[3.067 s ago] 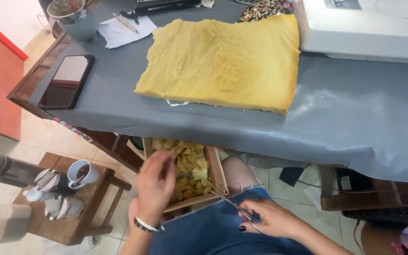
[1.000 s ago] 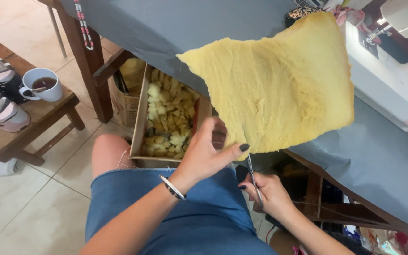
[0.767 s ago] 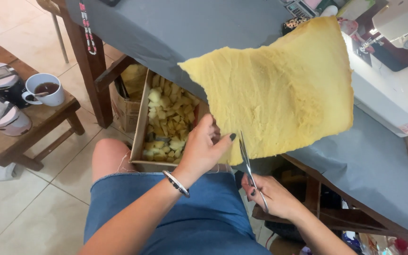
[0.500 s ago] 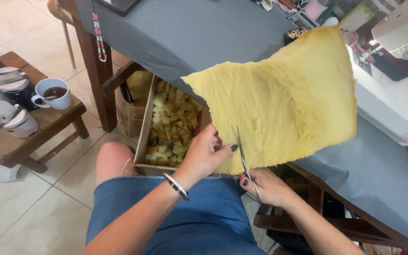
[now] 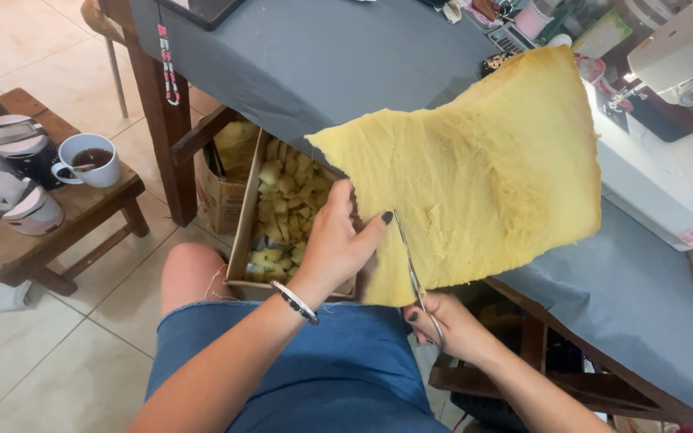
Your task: Cutting a large piece of yellow foam into small chunks using scissors and collecting them in a wooden box.
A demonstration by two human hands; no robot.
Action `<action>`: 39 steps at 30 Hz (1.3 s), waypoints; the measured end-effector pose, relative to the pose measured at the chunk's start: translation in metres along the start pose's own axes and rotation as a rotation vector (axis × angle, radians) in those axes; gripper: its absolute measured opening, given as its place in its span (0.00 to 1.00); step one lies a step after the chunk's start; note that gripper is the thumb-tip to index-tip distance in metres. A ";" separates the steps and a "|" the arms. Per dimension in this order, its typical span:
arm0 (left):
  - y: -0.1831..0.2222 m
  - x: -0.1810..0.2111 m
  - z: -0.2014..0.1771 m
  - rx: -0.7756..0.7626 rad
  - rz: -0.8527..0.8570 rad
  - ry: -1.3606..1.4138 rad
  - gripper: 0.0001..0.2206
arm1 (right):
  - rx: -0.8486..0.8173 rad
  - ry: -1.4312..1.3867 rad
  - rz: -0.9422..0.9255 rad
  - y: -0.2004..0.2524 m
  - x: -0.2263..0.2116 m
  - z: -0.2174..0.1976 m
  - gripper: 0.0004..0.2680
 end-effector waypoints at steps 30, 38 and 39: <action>0.005 -0.009 0.018 -0.181 -0.105 0.636 0.21 | -0.269 0.294 0.310 0.010 -0.076 -0.043 0.23; 0.006 0.011 -0.013 -0.046 -0.139 0.221 0.44 | -0.046 0.282 0.160 -0.001 -0.041 -0.056 0.19; -0.003 0.000 -0.016 0.015 0.018 0.290 0.37 | -0.048 0.233 0.086 -0.005 -0.039 -0.057 0.15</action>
Point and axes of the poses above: each hand's wrist, its own y-axis away from the middle knuckle, its own z-axis out of the palm, x = y × z, the point moved 7 cm from there along -y, towards the middle knuckle, and after that the axes turned 5 degrees about -x, right-handed, at the moved point
